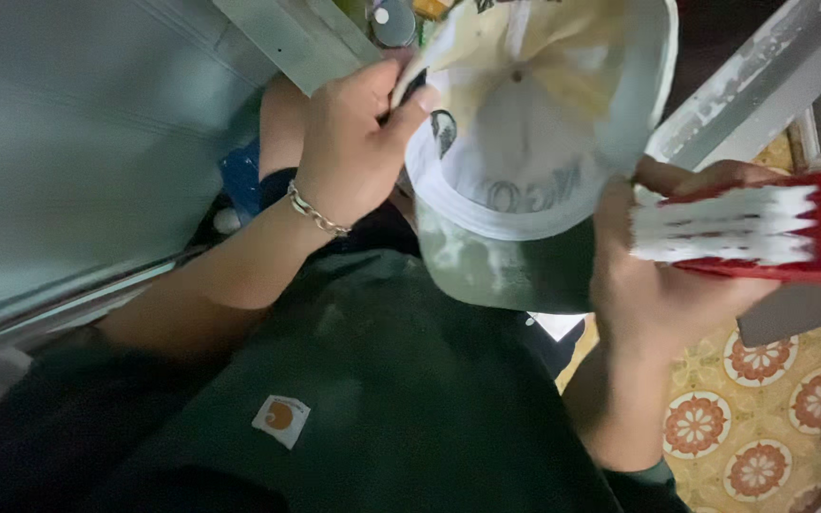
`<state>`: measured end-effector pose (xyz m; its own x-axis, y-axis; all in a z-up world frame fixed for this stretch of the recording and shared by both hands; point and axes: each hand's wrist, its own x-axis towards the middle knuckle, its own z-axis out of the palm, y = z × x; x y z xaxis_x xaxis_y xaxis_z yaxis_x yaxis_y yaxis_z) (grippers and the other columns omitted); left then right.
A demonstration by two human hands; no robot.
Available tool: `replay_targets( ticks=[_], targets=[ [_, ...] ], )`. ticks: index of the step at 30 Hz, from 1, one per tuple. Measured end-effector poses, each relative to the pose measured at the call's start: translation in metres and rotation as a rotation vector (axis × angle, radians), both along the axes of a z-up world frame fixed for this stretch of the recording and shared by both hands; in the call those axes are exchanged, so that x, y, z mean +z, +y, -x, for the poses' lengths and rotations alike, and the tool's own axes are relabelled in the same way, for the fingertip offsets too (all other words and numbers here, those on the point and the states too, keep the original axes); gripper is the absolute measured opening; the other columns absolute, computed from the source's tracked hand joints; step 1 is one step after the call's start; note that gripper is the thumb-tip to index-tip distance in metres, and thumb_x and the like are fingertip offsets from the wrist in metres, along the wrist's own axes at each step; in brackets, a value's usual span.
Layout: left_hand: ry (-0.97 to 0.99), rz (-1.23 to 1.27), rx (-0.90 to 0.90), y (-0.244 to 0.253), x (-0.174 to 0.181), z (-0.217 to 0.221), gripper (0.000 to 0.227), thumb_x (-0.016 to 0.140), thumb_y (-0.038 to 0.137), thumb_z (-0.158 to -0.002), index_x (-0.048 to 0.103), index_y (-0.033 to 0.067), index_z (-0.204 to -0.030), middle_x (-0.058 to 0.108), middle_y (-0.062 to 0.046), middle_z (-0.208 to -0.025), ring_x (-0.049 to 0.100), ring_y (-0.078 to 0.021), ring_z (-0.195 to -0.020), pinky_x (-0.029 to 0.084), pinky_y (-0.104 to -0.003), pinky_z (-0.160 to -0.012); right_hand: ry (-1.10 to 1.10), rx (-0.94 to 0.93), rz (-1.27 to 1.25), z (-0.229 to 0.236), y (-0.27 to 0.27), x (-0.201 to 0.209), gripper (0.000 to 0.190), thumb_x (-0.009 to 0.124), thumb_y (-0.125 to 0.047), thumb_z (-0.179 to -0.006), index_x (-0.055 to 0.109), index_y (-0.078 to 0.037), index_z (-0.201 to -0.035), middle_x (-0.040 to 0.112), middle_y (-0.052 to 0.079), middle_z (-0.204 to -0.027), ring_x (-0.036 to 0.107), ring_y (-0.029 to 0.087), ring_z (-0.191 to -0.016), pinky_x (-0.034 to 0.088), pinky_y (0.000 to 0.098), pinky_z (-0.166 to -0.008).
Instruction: The person scrubs the inside and outside of a hat with a brush, then rinses the hat under a running faucet in a sink filled with various cleaning supplies.
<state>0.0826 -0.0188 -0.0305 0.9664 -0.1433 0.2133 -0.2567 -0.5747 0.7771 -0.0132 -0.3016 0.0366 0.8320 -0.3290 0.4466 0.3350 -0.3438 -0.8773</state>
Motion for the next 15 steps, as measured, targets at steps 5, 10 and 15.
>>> replay_targets(
  ticks=[5,10,15],
  targets=[
    [0.536,0.651,-0.006,0.002,0.025,0.008,0.037,0.075,0.038,-0.118,0.071,0.0058,-0.100,0.084,-0.016,-0.096,0.095,-0.0322,-0.087,0.084,-0.044,-0.068,-0.034,-0.016,0.071,-0.007,-0.022,0.009,0.082,0.082,0.052,-0.102,0.044,-0.005,-0.148,0.058,0.021,-0.134,0.061,0.040,-0.107,0.066,0.0588,-0.098],
    [0.890,1.078,0.013,0.002,0.040,0.016,0.050,0.080,0.025,-0.106,0.080,-0.0137,-0.137,0.090,-0.042,-0.136,0.093,-0.0637,-0.122,0.085,-0.077,-0.095,-0.018,0.029,0.252,-0.013,-0.047,0.001,0.068,0.075,0.051,-0.108,0.029,0.005,-0.127,0.032,0.018,-0.125,0.033,0.032,-0.109,0.041,0.0472,-0.085],
    [0.995,1.207,-0.129,0.005,0.039,0.020,0.055,0.078,0.035,-0.109,0.077,-0.0100,-0.141,0.084,-0.043,-0.152,0.083,-0.0706,-0.143,0.073,-0.087,-0.113,0.080,0.045,0.249,-0.021,-0.066,-0.003,0.052,0.084,0.033,-0.115,0.042,0.007,-0.132,0.050,0.022,-0.130,0.066,0.036,-0.117,0.071,0.0502,-0.117]
  ],
)
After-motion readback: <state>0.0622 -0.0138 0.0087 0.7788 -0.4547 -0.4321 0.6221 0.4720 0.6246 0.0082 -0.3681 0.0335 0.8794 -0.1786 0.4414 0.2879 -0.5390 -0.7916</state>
